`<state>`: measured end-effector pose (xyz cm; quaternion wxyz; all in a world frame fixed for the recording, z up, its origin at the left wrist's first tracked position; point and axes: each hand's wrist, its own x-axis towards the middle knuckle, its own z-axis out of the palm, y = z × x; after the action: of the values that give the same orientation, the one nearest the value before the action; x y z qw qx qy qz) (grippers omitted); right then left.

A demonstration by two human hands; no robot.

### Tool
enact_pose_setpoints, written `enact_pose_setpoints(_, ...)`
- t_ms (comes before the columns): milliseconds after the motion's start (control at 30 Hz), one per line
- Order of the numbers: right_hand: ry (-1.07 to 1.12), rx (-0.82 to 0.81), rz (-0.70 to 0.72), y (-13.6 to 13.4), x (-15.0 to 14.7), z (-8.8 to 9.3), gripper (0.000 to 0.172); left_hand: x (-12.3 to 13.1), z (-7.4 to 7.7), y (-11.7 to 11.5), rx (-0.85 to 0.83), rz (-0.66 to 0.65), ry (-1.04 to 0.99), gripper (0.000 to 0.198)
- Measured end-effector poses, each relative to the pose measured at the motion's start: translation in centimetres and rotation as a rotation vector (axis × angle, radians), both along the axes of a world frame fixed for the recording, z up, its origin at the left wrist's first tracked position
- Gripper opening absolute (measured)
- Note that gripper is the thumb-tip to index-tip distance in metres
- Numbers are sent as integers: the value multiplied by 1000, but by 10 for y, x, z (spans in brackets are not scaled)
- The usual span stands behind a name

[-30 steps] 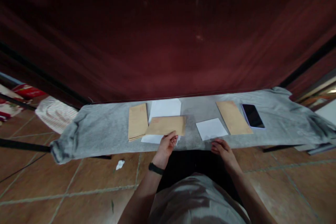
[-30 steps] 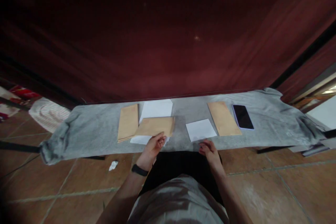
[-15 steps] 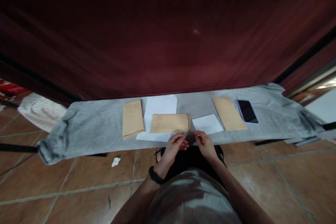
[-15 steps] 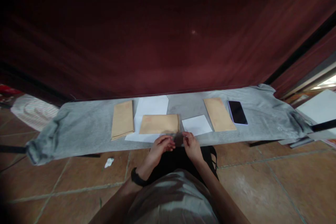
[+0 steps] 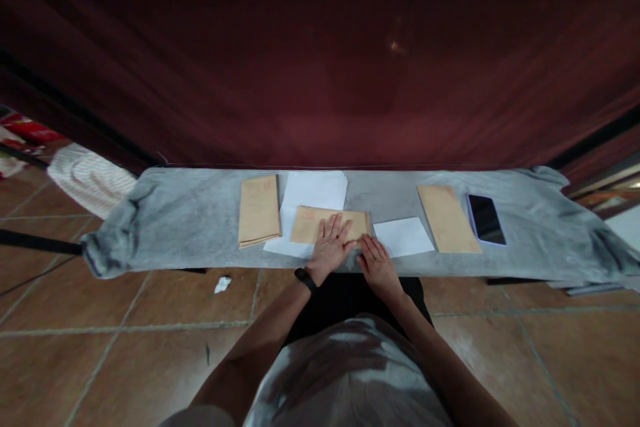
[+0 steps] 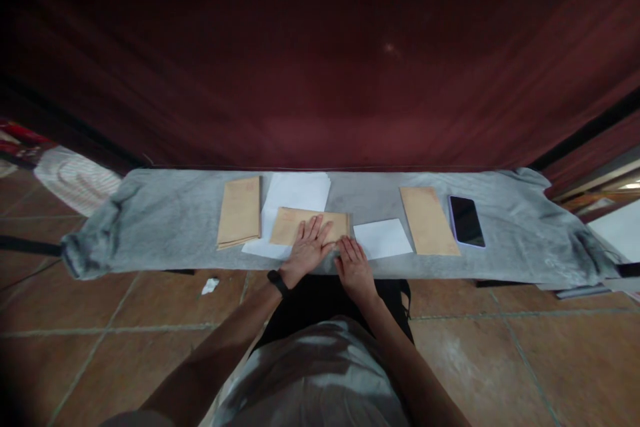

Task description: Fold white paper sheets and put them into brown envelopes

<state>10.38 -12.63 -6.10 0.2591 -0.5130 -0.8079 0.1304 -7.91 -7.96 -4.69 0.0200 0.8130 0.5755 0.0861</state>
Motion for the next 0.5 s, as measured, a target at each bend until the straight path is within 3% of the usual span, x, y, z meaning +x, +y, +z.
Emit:
enact_pose_setpoints(167, -16, 8, -124, -4, -6, -2, 54, 2, 0, -2, 10, 5, -20, 65)
enact_pose_setpoints(500, -133, -137, -245, 25, -18, 30, 48, 2, -3, -2, 31, 9, -53, 69)
